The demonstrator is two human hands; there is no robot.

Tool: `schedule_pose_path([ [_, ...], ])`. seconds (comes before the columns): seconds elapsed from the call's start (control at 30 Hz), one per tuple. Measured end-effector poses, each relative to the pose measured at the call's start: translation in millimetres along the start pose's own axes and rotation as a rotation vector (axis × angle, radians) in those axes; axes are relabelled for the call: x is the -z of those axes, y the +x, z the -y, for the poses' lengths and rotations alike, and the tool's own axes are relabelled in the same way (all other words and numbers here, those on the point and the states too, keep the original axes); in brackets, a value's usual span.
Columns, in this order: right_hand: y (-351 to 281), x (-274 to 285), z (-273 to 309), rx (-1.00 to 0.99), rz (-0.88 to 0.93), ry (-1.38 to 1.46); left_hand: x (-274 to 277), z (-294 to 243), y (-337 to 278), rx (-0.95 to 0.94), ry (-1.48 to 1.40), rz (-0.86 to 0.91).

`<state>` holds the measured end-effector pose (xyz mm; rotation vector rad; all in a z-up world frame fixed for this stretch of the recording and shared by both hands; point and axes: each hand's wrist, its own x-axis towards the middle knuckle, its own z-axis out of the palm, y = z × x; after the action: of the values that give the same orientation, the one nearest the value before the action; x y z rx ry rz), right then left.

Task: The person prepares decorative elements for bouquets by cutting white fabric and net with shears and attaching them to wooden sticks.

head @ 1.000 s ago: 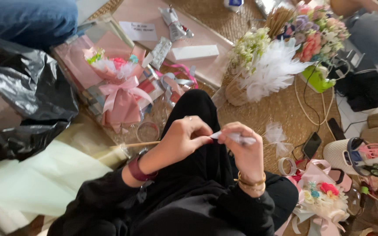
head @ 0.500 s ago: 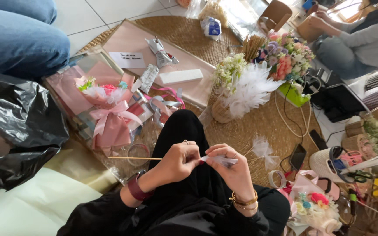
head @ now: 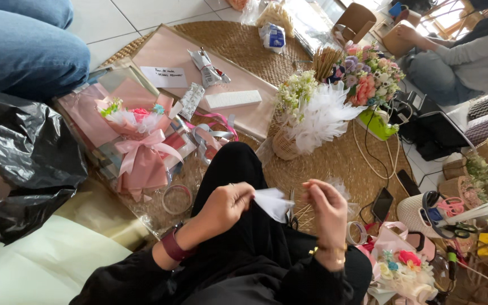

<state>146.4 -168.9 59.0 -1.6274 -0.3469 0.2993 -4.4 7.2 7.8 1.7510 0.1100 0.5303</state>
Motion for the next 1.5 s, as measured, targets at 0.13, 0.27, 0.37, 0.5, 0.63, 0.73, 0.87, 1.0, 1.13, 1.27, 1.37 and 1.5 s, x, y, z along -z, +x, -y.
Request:
schedule_pose_path([
  [0.13, 47.6, 39.7, -102.0, -0.047, -0.093, -0.121, 6.4, -5.6, 3.3, 0.138, -0.047, -0.125],
  [0.27, 65.2, 72.3, -209.5, -0.337, -0.011, -1.114, 27.4, -28.1, 8.5, 0.079, 0.11, -0.233],
  [0.37, 63.4, 76.3, -240.7, -0.543, -0.039, -1.218, 30.8, -9.1, 14.4, 0.049, 0.178, -0.258],
  [0.5, 74.0, 87.9, -264.0, -0.457, -0.166, -1.304, 34.5, 37.9, 26.5, 0.054, 0.187, -0.257],
  [0.63, 73.2, 81.5, -280.2, -0.424, -0.113, -1.255, 55.1, -17.6, 27.9, 0.165, -0.097, -0.25],
  [0.73, 72.0, 81.2, -280.8, -0.464, -0.09, -1.325, 58.7, -25.3, 27.6, 0.371, -0.395, -0.159],
  [0.87, 63.2, 67.5, -274.5, -0.513, -0.095, -1.364, 49.7, 9.7, 34.1, 0.402, -0.772, -0.304],
  [1.0, 57.7, 58.6, -268.3, -0.54, 0.026, -1.31, 49.4, 23.0, 33.2, 0.157, -0.371, -0.339],
  [1.13, 59.7, 62.0, -258.3, -0.521, 0.043, -1.204, 51.8, 38.9, 38.8, 0.084, -0.309, -0.361],
  [1.27, 56.0, 70.7, -260.9, -0.515, 0.016, -1.256, 53.5, 30.4, 34.7, 0.073, -0.206, -0.347],
  [1.37, 57.4, 67.7, -254.4, -0.56, -0.045, -1.257, 55.5, 2.8, 29.5, 0.117, -0.078, -0.331],
  [1.5, 66.1, 80.8, -260.6, -0.549, -0.086, -1.066, 52.0, 2.5, 36.4, 0.076, 0.068, -0.317],
])
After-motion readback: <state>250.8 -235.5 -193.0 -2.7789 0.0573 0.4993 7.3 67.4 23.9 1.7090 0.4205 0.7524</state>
